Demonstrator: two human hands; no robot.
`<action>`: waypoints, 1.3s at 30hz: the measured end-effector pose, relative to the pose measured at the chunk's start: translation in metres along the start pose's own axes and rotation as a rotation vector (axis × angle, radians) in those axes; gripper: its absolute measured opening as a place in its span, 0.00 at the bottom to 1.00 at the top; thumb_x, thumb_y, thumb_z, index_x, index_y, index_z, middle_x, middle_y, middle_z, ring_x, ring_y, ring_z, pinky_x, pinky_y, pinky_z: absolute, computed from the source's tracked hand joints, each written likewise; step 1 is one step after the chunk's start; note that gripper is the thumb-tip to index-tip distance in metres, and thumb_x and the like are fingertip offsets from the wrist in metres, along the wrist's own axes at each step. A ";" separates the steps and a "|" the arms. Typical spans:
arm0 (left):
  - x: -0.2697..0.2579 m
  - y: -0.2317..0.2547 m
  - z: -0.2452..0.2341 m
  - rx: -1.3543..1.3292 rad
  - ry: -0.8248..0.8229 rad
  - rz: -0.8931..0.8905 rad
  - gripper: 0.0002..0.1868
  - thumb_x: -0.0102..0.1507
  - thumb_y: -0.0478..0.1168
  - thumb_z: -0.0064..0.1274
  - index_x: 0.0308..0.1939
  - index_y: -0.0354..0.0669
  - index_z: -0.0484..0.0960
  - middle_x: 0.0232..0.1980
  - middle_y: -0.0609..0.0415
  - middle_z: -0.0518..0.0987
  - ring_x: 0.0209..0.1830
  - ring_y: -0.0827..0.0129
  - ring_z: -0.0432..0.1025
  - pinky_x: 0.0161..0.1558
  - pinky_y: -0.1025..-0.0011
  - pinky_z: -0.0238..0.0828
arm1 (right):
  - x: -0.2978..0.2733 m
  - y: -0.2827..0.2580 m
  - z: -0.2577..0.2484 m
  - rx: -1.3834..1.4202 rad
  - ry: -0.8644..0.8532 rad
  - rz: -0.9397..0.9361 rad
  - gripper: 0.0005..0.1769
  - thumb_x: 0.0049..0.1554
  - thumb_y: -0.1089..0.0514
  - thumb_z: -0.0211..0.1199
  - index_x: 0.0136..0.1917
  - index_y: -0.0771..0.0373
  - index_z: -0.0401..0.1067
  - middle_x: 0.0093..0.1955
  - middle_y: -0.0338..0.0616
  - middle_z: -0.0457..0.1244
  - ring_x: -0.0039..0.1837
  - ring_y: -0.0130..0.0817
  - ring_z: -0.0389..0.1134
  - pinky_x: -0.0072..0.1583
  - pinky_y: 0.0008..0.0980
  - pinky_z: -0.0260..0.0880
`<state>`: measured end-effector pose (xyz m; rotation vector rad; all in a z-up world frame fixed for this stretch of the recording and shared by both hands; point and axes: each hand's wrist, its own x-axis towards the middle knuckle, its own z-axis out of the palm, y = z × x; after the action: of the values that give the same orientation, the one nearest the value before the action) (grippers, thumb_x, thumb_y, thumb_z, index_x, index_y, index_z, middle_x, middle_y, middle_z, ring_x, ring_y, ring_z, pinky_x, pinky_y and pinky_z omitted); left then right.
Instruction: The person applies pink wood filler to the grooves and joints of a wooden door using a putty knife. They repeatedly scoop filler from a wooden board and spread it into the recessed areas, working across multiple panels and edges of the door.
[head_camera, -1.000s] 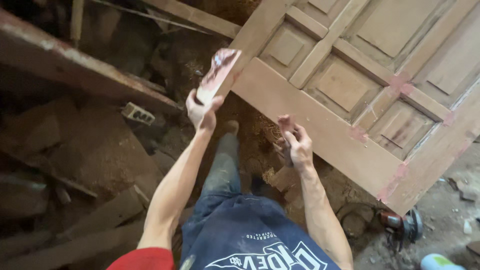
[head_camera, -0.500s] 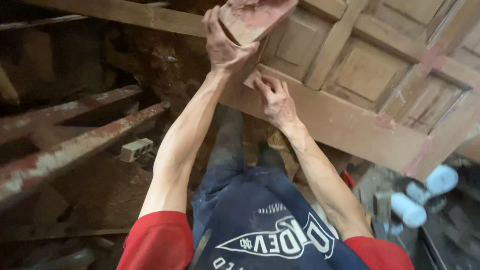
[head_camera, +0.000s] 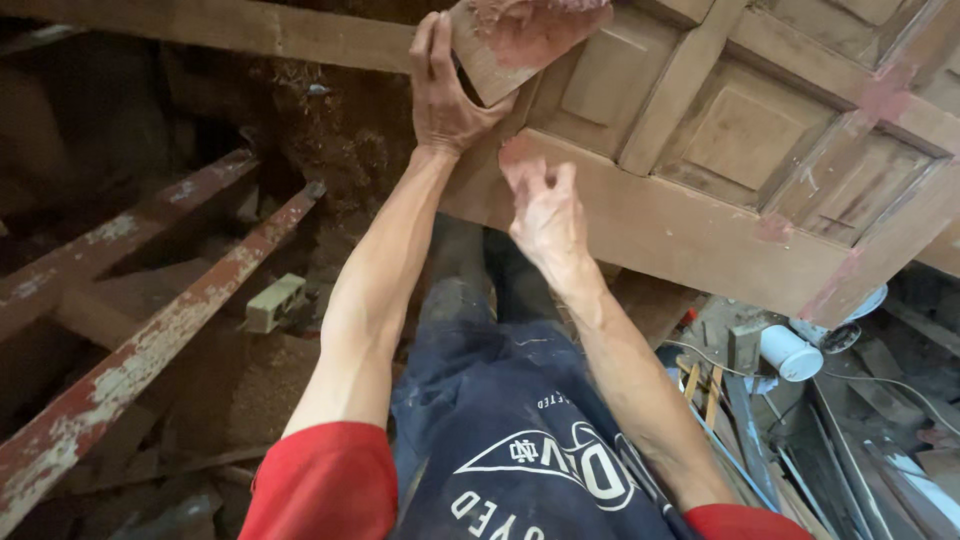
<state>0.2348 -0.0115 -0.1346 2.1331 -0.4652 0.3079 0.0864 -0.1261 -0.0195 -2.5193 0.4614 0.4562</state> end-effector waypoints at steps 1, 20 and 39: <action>0.001 -0.002 0.002 0.015 0.008 -0.010 0.62 0.53 0.54 0.78 0.78 0.44 0.49 0.75 0.44 0.56 0.75 0.47 0.57 0.75 0.56 0.64 | 0.006 -0.003 -0.005 -0.001 0.061 -0.074 0.20 0.56 0.65 0.64 0.62 0.58 0.72 0.59 0.54 0.58 0.53 0.58 0.69 0.50 0.50 0.75; -0.004 -0.003 0.005 0.155 0.035 -0.021 0.62 0.53 0.62 0.76 0.78 0.46 0.52 0.75 0.48 0.60 0.73 0.50 0.62 0.70 0.54 0.66 | 0.032 -0.013 -0.051 -0.336 -0.219 -0.298 0.33 0.39 0.63 0.72 0.60 0.51 0.75 0.69 0.47 0.57 0.57 0.55 0.66 0.49 0.50 0.75; -0.021 -0.030 0.025 0.221 0.018 -0.007 0.59 0.53 0.66 0.77 0.73 0.46 0.56 0.67 0.43 0.64 0.66 0.46 0.64 0.64 0.51 0.67 | 0.016 -0.010 -0.037 -0.445 -0.301 -0.294 0.33 0.41 0.61 0.73 0.61 0.49 0.74 0.60 0.48 0.59 0.56 0.51 0.67 0.48 0.50 0.76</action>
<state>0.2308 -0.0121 -0.1790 2.3442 -0.4293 0.3900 0.1125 -0.1424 0.0083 -2.8027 -0.1432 0.8822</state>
